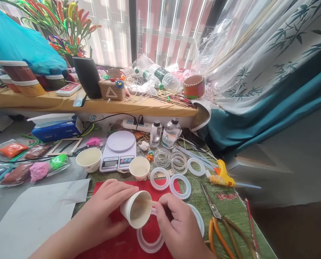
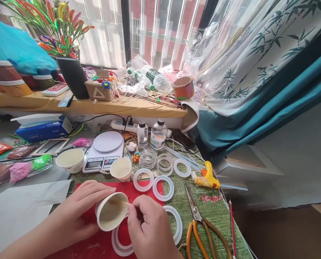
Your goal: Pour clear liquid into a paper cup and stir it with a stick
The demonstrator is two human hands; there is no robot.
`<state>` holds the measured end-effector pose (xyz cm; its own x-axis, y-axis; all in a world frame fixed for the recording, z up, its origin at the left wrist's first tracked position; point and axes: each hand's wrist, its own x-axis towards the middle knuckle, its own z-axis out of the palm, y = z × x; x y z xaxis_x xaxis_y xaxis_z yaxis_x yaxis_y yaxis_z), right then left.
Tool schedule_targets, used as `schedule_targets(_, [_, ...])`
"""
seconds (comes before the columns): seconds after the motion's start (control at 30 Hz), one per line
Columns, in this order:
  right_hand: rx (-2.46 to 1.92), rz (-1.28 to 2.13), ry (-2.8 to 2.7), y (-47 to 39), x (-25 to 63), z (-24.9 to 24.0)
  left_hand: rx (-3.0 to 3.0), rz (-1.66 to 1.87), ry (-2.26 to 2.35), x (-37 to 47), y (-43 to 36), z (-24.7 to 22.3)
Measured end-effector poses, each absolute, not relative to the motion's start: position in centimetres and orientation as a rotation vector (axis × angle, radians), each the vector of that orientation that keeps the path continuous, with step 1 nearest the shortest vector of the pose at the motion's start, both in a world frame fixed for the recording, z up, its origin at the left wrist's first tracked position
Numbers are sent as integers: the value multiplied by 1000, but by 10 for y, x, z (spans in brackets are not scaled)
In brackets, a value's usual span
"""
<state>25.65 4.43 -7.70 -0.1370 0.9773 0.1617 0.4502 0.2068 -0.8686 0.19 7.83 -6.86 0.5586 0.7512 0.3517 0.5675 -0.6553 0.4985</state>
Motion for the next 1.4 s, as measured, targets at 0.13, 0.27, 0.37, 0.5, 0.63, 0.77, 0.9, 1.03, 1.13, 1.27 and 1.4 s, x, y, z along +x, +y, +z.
schedule_targets(0.13, [-1326,909,-1742,47,259,-71,2448,766,1050,3,79,-68])
schedule_targets(0.27, [-1318,979,-1726,48,261,-66,2442,735,1031,4,80,-66])
schedule_targets(0.37, [-1340,995,-1693,47,262,-65,2447,723,1041,3,80,-66])
schedule_targets(0.5, [-1374,1021,-1697,45,262,-63,2471,728,1043,3,80,-66])
schedule_targets(0.63, [-1402,1076,-1659,45,263,-60,2492,778,1059,3,82,-67])
schedule_targets(0.77, [-1397,1067,-1644,46,263,-59,2511,844,1101,1,83,-68])
schedule_targets(0.9, [-1333,1066,-1677,47,262,-61,2540,848,1090,0,84,-67])
schedule_targets(1.03, [-1310,1023,-1746,46,261,-63,2588,806,1054,1,86,-67])
schedule_targets(1.13, [-1309,918,-1769,47,260,-62,2579,797,1034,2,86,-68])
schedule_targets(1.27, [-1309,915,-1801,50,262,-60,2554,796,1034,2,86,-71])
schedule_targets(1.4, [-1346,985,-1731,51,264,-63,2589,729,999,1,86,-70])
